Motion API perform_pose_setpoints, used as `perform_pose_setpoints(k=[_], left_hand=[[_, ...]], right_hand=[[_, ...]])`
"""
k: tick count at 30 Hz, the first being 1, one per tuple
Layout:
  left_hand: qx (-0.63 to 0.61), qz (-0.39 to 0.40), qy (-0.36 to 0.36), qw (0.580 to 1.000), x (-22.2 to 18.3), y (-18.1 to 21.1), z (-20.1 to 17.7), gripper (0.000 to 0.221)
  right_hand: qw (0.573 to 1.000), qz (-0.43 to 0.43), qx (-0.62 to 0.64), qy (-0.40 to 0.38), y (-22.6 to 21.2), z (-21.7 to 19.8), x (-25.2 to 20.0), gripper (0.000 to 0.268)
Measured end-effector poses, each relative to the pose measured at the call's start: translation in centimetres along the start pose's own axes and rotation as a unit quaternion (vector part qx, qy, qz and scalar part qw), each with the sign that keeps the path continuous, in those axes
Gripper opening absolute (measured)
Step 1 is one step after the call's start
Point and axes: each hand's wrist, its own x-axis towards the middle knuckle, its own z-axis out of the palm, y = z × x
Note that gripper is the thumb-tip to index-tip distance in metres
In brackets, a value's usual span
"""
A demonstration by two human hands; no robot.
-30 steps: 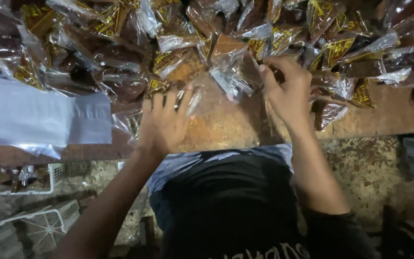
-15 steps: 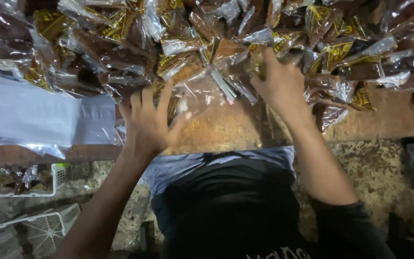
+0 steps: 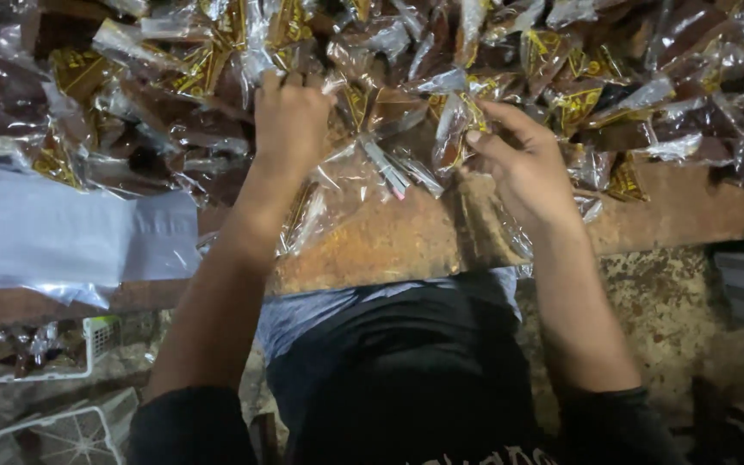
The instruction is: Packaging individually wrapped snacks into larger plastic bags and sealing them with a stapler
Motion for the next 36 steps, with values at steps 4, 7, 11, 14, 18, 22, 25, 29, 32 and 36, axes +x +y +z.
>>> perform_pose_setpoints(k=[4, 7, 11, 14, 18, 22, 25, 29, 32, 36], left_hand=[[-0.229, -0.018, 0.097, 0.968, -1.7, 1.9, -3.3, 0.028], [-0.596, -0.232, -0.065, 0.766, -2.8, 4.8, -8.5, 0.047], [-0.761, -0.317, -0.064, 0.562, -5.4, 10.1, -7.7, 0.063], [-0.853, -0.295, -0.022, 0.43, -7.0, 14.7, -6.5, 0.068], [-0.856, -0.301, -0.059, 0.416, -7.7, 16.9, -9.6, 0.076], [-0.8, -0.086, -0.018, 0.593, -7.3, 13.4, -8.9, 0.1], [-0.592, 0.022, 0.051, 0.804, -4.4, 11.7, -7.9, 0.048], [-0.191, 0.048, -0.263, 0.944, -1.0, 10.0, -9.6, 0.032], [0.019, 0.064, -0.354, 0.933, -0.2, 8.9, -8.6, 0.042], [-0.043, 0.0, -0.465, 0.884, 1.1, 6.4, -8.6, 0.028]], right_hand=[[0.997, 0.066, 0.038, 0.003, 0.8, -0.3, -0.5, 0.037], [0.994, -0.011, -0.086, -0.061, 2.5, -0.7, -0.8, 0.039], [0.988, -0.12, 0.007, -0.095, 3.7, -0.3, -1.3, 0.029], [0.981, -0.18, -0.04, -0.055, 1.7, 2.8, -2.1, 0.035], [0.924, -0.326, -0.199, -0.025, 2.7, 4.0, -3.7, 0.04], [0.892, -0.4, -0.208, 0.021, 5.5, 1.0, -5.5, 0.043], [0.807, -0.402, -0.421, 0.096, 8.3, -0.1, -7.1, 0.029], [0.7, -0.344, -0.625, -0.031, 8.0, -0.1, -8.1, 0.032], [0.658, -0.284, -0.695, -0.063, 8.5, -0.8, -8.6, 0.032], [0.831, -0.194, -0.517, -0.066, 4.5, 0.4, -8.3, 0.048]])
